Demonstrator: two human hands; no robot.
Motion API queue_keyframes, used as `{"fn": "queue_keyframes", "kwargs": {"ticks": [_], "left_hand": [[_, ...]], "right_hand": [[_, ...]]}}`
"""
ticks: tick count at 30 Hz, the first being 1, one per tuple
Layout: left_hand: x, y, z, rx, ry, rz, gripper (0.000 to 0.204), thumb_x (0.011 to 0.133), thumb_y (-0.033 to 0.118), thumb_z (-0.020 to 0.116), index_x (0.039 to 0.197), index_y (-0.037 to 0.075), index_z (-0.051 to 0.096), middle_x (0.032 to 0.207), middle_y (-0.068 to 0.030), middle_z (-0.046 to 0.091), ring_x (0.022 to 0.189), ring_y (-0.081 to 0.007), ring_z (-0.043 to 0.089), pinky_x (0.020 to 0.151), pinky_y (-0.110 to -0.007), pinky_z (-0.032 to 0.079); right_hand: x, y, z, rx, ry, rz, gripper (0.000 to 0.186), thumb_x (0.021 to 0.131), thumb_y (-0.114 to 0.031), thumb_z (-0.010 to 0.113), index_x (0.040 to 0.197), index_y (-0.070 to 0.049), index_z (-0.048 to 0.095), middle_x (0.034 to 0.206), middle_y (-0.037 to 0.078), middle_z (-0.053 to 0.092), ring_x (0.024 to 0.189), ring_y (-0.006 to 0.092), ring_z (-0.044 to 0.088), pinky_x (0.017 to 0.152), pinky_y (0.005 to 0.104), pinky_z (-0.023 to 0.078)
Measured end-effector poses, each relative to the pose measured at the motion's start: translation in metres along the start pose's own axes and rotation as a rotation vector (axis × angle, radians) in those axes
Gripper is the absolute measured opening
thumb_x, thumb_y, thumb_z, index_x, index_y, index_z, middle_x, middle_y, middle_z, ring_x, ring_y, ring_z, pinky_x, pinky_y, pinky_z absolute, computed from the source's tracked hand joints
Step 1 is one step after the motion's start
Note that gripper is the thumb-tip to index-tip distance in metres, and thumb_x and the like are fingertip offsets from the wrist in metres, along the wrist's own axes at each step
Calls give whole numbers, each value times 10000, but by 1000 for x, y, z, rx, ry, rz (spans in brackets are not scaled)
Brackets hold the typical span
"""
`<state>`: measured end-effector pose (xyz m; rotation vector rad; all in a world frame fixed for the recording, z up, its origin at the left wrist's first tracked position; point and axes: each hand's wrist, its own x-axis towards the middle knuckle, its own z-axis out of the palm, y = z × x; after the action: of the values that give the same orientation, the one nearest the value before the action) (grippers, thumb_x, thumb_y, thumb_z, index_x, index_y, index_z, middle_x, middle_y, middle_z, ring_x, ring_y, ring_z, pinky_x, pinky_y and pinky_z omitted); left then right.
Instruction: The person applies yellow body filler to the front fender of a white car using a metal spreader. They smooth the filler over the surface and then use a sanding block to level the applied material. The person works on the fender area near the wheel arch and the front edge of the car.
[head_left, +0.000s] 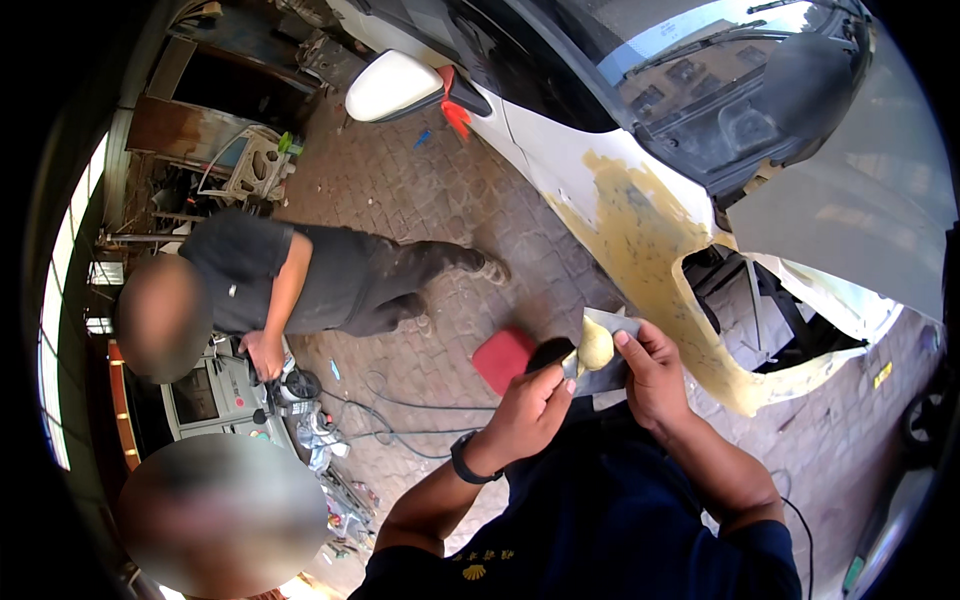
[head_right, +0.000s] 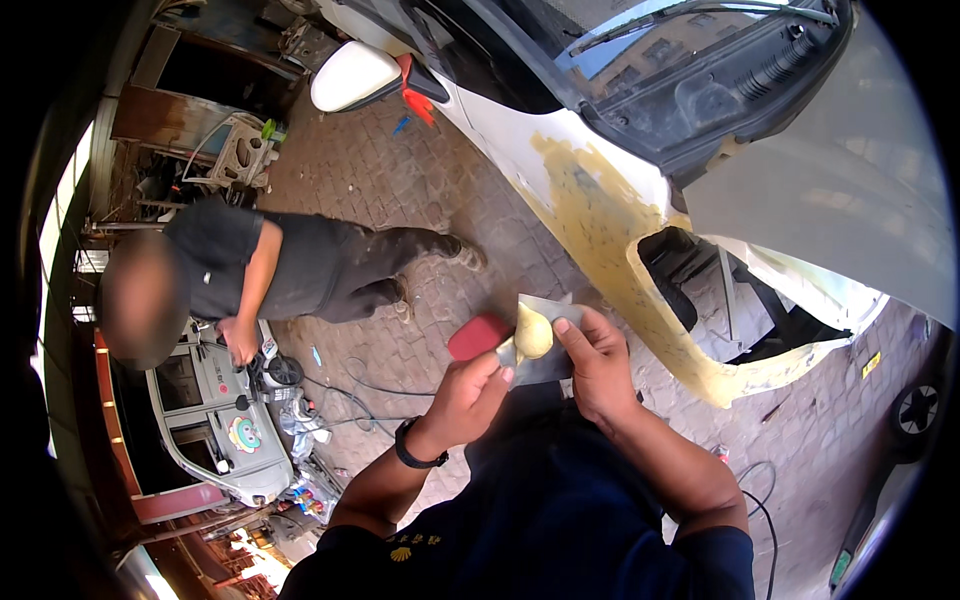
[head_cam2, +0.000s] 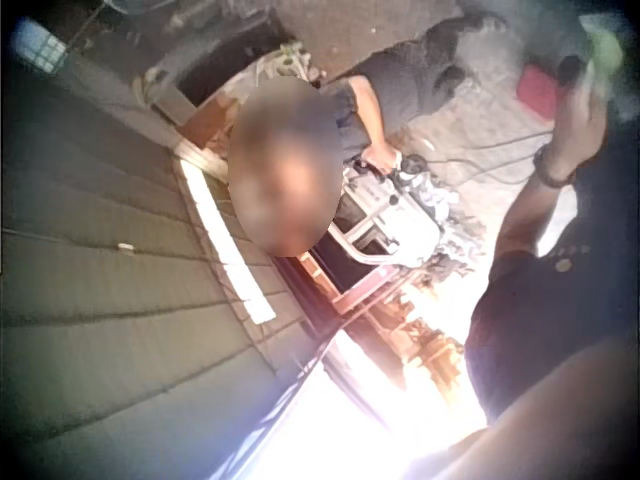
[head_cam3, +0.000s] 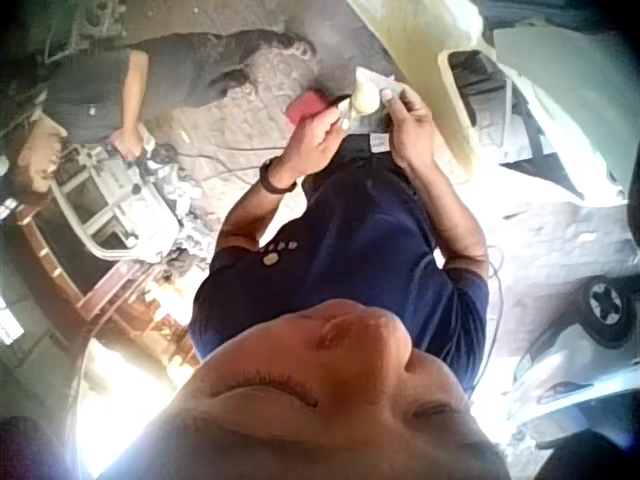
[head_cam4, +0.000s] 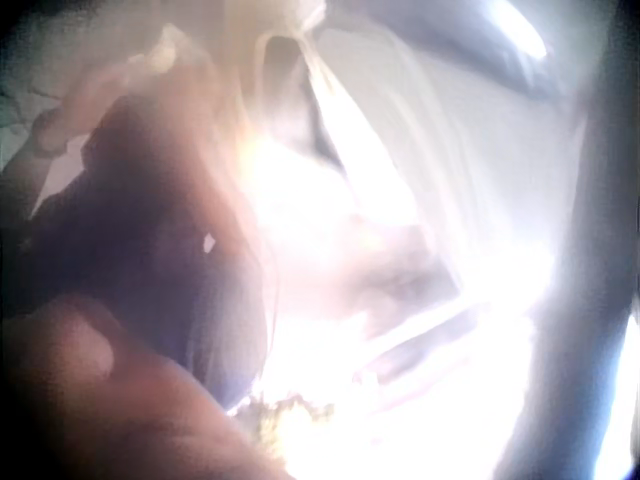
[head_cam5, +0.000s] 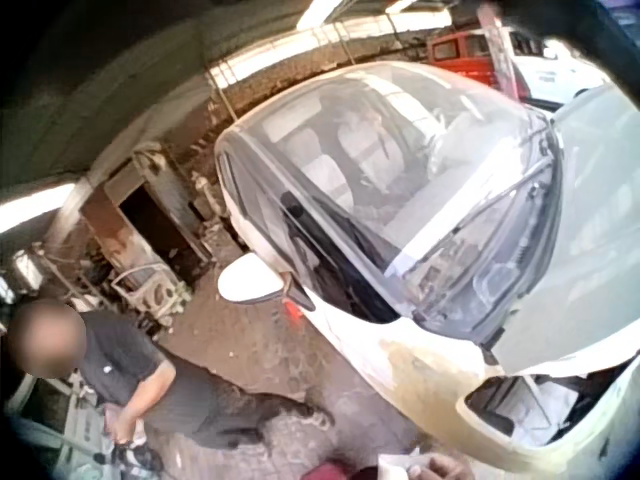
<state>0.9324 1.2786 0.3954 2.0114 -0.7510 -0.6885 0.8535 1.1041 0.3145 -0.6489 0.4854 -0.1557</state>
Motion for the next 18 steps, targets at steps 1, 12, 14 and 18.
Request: {"fn": "queue_keyframes", "kwargs": {"ticks": [1, 12, 14, 18], "left_hand": [[2, 1, -2, -15, -23, -43, 124, 1052, 78, 580, 989, -24, 551, 749, -229, 548, 651, -449, 557, 589, -430, 426], [111, -134, -109, -268, -370, -241, 275, 1093, 113, 524, 1195, -59, 713, 1034, -8, 733, 962, -76, 610, 883, -271, 499], [157, -151, -122, -316, -470, -118, 290, 1090, 109, 515, 1213, -63, 713, 1065, -23, 742, 999, -88, 626, 930, -280, 501], [245, -171, -168, -315, -749, -77, 291, 1086, 109, 508, 1211, -64, 705, 1051, -27, 753, 1005, -81, 627, 919, -289, 513]], "right_hand": [[4, 2, 3, -13, 13, 2, 210, 1081, -137, 645, 1239, -12, 705, 1127, 57, 765, 1002, 126, 691, 889, 298, 545], [69, -21, 22, 415, 248, -170, 403, 1048, -99, 549, 1445, -32, 556, 1408, 99, 653, 1312, 228, 618, 1127, 436, 493], [75, -12, 31, 217, 419, -366, 433, 1015, -45, 552, 1447, -14, 553, 1362, 92, 659, 1283, 202, 611, 1101, 397, 493], [99, -3, 62, -524, 858, -755, 418, 988, 89, 538, 1384, 0, 639, 1250, 92, 694, 1129, 206, 665, 984, 321, 517]]}}
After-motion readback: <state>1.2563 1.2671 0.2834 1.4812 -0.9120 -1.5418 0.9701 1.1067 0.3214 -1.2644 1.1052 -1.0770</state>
